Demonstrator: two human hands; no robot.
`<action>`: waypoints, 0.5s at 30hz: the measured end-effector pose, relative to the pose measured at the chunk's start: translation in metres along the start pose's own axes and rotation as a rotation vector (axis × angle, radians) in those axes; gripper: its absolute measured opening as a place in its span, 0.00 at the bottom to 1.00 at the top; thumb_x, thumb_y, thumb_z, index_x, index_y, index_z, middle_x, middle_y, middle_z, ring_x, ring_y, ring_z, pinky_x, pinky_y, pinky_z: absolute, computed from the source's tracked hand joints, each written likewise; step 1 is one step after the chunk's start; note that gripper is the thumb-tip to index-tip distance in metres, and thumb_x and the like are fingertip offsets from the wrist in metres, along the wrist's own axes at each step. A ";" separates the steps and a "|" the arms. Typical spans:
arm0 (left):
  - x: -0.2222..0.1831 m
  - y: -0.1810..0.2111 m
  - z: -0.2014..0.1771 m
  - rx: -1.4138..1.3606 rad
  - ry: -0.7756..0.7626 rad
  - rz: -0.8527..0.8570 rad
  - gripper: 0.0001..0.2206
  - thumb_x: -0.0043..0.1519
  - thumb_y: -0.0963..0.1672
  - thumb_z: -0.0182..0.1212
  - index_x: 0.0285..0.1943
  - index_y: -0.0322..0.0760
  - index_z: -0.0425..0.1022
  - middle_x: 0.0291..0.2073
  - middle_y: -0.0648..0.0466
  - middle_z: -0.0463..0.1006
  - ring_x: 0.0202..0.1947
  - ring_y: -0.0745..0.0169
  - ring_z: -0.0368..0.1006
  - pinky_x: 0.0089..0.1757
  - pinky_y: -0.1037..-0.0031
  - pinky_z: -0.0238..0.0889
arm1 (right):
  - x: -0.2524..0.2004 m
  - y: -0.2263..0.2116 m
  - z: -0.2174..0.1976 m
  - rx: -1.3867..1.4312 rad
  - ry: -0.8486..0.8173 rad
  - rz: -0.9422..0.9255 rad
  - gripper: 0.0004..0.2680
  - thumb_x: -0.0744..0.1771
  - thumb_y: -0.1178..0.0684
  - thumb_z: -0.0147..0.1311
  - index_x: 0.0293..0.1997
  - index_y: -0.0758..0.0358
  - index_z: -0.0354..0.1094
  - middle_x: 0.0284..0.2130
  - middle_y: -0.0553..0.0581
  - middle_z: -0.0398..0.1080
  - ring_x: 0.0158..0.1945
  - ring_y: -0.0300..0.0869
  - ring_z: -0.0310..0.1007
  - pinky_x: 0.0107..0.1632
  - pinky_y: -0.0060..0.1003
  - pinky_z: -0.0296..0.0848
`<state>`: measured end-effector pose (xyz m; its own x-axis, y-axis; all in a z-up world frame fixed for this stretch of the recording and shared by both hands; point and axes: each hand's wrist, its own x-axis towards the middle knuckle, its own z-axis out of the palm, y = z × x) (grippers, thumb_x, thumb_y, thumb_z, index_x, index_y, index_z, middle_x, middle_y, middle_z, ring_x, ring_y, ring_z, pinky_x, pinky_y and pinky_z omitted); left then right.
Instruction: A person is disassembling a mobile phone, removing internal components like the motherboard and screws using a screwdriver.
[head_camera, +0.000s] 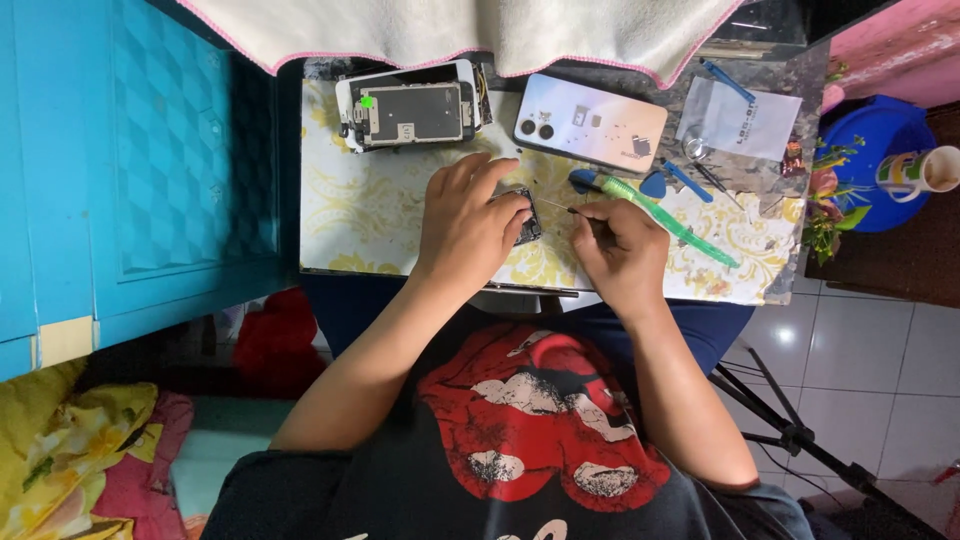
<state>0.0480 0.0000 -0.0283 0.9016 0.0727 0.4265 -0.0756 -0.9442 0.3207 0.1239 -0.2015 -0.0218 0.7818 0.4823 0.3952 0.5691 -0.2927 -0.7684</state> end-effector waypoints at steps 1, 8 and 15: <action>0.003 0.002 -0.003 0.001 0.000 0.004 0.04 0.60 0.47 0.69 0.36 0.47 0.82 0.53 0.55 0.73 0.59 0.43 0.67 0.52 0.54 0.59 | 0.000 0.000 0.000 0.000 0.004 -0.001 0.03 0.68 0.63 0.59 0.42 0.70 0.77 0.27 0.66 0.73 0.29 0.63 0.75 0.28 0.47 0.73; 0.018 0.015 -0.010 0.103 -0.068 0.048 0.04 0.55 0.44 0.73 0.31 0.41 0.82 0.48 0.50 0.76 0.56 0.43 0.69 0.46 0.55 0.64 | -0.005 0.003 -0.003 -0.068 0.163 -0.054 0.02 0.67 0.63 0.63 0.41 0.68 0.78 0.32 0.61 0.75 0.35 0.58 0.76 0.36 0.46 0.74; 0.024 0.016 -0.009 0.039 -0.020 0.031 0.03 0.56 0.41 0.71 0.34 0.38 0.81 0.47 0.52 0.74 0.55 0.46 0.67 0.45 0.55 0.65 | -0.028 0.010 -0.012 -0.297 0.182 -0.143 0.05 0.63 0.63 0.67 0.39 0.62 0.80 0.33 0.54 0.74 0.37 0.52 0.75 0.40 0.43 0.73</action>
<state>0.0642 -0.0108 -0.0051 0.9075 0.0375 0.4183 -0.0867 -0.9578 0.2741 0.1105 -0.2278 -0.0348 0.7065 0.3887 0.5914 0.7039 -0.4724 -0.5305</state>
